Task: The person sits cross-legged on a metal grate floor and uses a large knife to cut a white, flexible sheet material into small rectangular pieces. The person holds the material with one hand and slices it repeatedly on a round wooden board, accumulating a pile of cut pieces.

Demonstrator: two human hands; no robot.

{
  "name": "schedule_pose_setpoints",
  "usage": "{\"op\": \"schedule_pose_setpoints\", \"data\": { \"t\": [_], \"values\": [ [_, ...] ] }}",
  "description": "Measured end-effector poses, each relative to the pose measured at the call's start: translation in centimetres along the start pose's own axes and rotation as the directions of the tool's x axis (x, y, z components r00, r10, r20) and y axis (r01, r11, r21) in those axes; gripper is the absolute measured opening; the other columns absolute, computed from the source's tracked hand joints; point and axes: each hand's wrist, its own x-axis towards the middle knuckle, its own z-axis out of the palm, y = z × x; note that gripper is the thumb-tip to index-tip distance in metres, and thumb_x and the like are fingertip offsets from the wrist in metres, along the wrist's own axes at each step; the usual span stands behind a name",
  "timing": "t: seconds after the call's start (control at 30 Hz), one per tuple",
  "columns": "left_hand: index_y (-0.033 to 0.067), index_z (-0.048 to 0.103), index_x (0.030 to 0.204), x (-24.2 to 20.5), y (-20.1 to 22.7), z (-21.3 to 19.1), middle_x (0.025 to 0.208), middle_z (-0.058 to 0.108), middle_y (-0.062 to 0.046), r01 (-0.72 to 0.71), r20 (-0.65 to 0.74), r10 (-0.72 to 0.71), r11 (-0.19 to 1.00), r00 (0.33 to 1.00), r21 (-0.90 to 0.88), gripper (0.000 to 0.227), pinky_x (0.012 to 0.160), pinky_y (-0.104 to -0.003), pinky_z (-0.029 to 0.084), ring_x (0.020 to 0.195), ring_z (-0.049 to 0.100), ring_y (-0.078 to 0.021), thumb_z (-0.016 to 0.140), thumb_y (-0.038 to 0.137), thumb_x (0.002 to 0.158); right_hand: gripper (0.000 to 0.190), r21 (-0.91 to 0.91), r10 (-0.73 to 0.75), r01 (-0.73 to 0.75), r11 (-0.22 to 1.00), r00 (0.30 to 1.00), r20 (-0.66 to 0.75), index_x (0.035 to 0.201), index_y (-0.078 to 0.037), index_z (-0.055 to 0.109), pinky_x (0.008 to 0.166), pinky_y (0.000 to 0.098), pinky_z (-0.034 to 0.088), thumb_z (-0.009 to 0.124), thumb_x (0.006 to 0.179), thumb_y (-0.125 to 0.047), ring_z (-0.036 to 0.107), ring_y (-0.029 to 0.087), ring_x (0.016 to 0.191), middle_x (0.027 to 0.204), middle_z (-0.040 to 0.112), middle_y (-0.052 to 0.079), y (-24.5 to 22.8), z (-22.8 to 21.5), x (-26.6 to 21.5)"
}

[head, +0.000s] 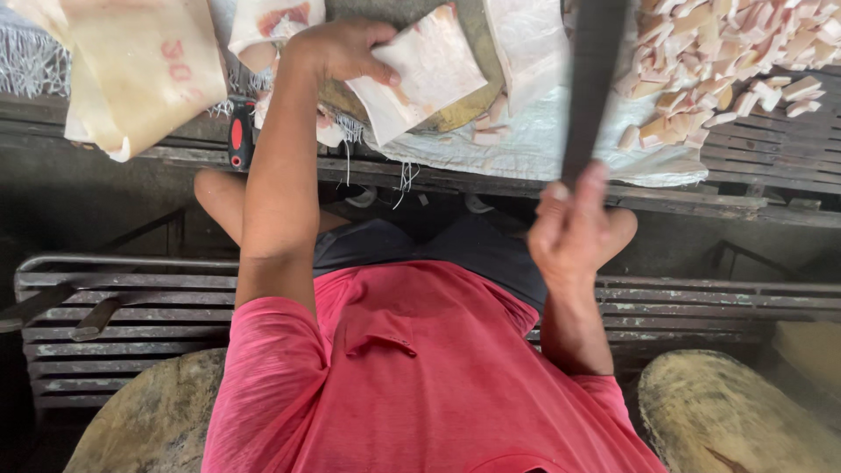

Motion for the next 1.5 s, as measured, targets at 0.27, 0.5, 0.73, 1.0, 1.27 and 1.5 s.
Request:
{"op": "schedule_pose_setpoints", "data": {
  "t": [0.27,0.5,0.73,1.0,1.27,1.5],
  "values": [
    [0.0018,0.067,0.122,-0.3,-2.7,1.8,0.114,0.069,-0.017,-0.044,-0.197,0.023,0.993,0.98,-0.107,0.061,0.079,-0.044,0.057,0.099,0.067,-0.0297,0.095,0.035,0.079,0.073,-0.302,0.148,-0.001,0.953,0.873,0.466,0.164,-0.012,0.028,0.06,0.0501,0.054,0.056,0.098,-0.001,0.066,0.04,0.064,0.088,0.07,0.02,2.9,7.5,-0.3],
    [0.0108,0.068,0.124,0.1,-0.4,1.8,0.129,0.063,-0.014,-0.001,-0.196,-0.027,0.99,0.98,-0.139,0.059,0.097,-0.04,0.044,0.118,0.057,-0.0315,0.091,0.032,0.074,0.068,-0.173,0.223,-0.152,0.973,0.811,0.541,0.161,-0.002,0.032,0.061,0.0591,0.05,0.056,0.097,-0.004,0.065,0.05,0.068,0.078,0.068,0.029,2.1,4.7,0.9],
    [0.013,0.07,0.129,-1.1,0.0,-0.5,0.121,0.073,-0.009,-0.022,-0.12,0.003,0.987,0.993,-0.16,0.054,0.093,-0.035,0.051,0.109,0.067,-0.0229,0.086,0.032,0.082,0.066,-0.066,0.206,-0.196,0.978,0.89,0.407,0.163,-0.01,0.034,0.066,0.0521,0.053,0.059,0.102,-0.001,0.069,0.047,0.077,0.089,0.069,0.029,-0.1,3.3,1.9],
    [0.0096,0.073,0.127,-5.3,2.1,-0.9,0.11,0.078,-0.006,0.028,-0.038,-0.048,0.91,0.998,-0.414,0.046,0.083,-0.027,0.054,0.095,0.07,-0.0133,0.083,0.026,0.085,0.062,0.058,0.132,-0.143,0.988,0.978,0.163,0.162,-0.005,0.03,0.069,0.0383,0.058,0.058,0.108,0.004,0.07,0.033,0.069,0.087,0.068,0.022,-1.3,1.8,-0.2],
    [0.0093,0.071,0.131,-7.0,0.3,0.9,0.11,0.077,-0.004,0.064,-0.098,-0.126,0.877,0.987,-0.476,0.048,0.074,-0.026,0.055,0.092,0.069,-0.0124,0.082,0.023,0.087,0.075,-0.196,0.171,-0.079,0.977,0.84,0.514,0.163,-0.01,0.026,0.06,0.0523,0.054,0.058,0.095,-0.002,0.067,0.044,0.068,0.089,0.071,0.024,1.2,8.3,-3.1],
    [0.0099,0.069,0.133,-5.7,0.3,1.4,0.11,0.076,-0.005,0.137,-0.166,-0.22,0.905,0.961,-0.402,0.05,0.065,-0.033,0.055,0.083,0.069,-0.0174,0.081,0.028,0.088,0.07,-0.204,0.27,-0.194,0.959,0.84,0.471,0.164,-0.015,0.029,0.067,0.0552,0.054,0.057,0.1,-0.007,0.069,0.046,0.075,0.089,0.071,0.025,2.1,7.4,-3.0]
  ]
}}
